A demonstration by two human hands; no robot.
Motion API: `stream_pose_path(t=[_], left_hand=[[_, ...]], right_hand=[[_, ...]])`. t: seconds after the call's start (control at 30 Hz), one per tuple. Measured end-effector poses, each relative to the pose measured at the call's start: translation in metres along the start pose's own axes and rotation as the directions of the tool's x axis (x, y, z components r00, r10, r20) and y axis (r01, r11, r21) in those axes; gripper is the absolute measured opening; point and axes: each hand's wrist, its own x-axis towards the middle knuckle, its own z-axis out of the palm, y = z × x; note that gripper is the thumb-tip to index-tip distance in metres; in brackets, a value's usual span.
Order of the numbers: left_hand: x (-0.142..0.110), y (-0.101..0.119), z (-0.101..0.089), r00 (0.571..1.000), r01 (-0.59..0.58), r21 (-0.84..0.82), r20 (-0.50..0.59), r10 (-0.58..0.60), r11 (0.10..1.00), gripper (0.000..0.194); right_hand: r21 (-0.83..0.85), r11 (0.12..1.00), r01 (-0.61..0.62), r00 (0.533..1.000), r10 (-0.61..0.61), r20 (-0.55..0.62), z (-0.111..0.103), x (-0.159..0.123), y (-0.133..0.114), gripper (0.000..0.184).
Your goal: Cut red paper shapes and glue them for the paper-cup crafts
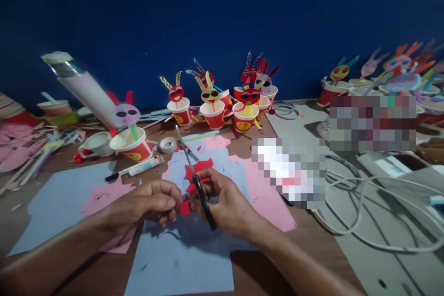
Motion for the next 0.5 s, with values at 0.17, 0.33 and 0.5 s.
stream_pose_path(t=[0.17,0.33,0.5], left_hand=[[0.0022,-0.0029,0.0012,0.998,-0.041,0.061,0.057,0.037,0.997,0.018],[-0.0004,-0.0017,0.0046,0.997,-0.023,0.096,0.072,0.016,0.995,0.017],[-0.0005,-0.0014,0.0089,0.997,-0.055,0.046,-0.053,0.057,0.997,0.018]], right_hand=[[-0.075,0.997,-0.002,1.000,0.003,0.017,0.0014,-0.0033,0.0006,0.028],[-0.066,0.997,0.034,0.999,-0.032,0.035,0.0038,-0.0036,0.0018,0.027],[0.057,0.996,0.069,0.997,-0.068,-0.023,0.0024,-0.0028,0.0060,0.031]])
